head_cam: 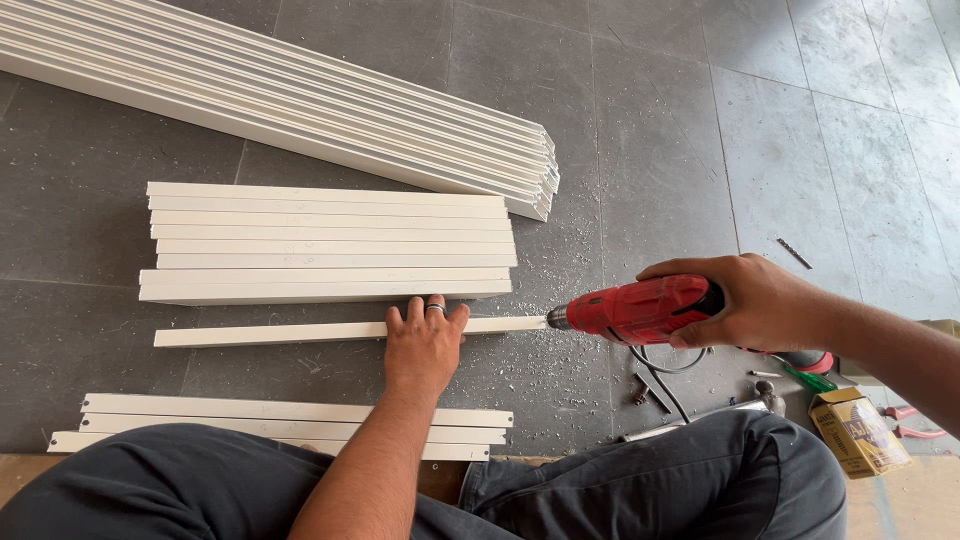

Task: The person sits on the floor and uses a red corded drill to make holes in white plastic moldings. They hold each molding with one hand and drill with the other, then set the drilled pieces aside.

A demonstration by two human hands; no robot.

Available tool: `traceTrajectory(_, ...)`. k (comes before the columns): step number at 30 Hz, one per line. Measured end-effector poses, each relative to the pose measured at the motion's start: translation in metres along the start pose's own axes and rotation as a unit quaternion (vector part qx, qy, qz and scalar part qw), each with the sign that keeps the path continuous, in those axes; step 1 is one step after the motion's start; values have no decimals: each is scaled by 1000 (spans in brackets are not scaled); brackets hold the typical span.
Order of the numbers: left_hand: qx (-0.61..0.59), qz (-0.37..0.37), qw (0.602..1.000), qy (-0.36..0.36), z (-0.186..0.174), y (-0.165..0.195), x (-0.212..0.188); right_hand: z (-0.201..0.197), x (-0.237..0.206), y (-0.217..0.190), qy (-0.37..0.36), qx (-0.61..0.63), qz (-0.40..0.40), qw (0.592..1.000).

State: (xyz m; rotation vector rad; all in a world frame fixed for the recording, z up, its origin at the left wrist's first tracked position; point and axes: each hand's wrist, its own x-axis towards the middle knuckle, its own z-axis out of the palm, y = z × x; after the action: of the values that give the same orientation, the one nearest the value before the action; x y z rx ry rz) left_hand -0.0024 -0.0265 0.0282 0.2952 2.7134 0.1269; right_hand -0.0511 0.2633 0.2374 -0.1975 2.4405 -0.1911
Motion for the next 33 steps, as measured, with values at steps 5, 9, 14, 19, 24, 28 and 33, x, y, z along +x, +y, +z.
traceTrajectory(5, -4, -3, 1000, 0, -4, 1, -3, -3, -1, -8, -16, -8, 39, 999)
traceTrajectory(9, -3, 1, 1000, 6, -7, 1, -3, -16, 11, -27, -35, -25, 13, 999)
traceTrajectory(14, 8, 24, 998, 52, -16, -3, -6, -36, 43, -74, -77, -124, -86, 986)
traceTrajectory(19, 8, 21, 998, 54, -30, -1, -16, -50, 54, -125, -115, -238, -65, 962)
traceTrajectory(24, 23, 7, 999, 40, -46, 7, -23, -42, 40, -156, -79, -320, -114, 937)
traceTrajectory(28, 29, -3, 999, 35, -51, 11, -26, -37, 34, -162, -66, -356, -144, 921)
traceTrajectory(33, 37, 0, 999, 38, -48, 10, -24, -37, 35, -161, -72, -365, -137, 918)
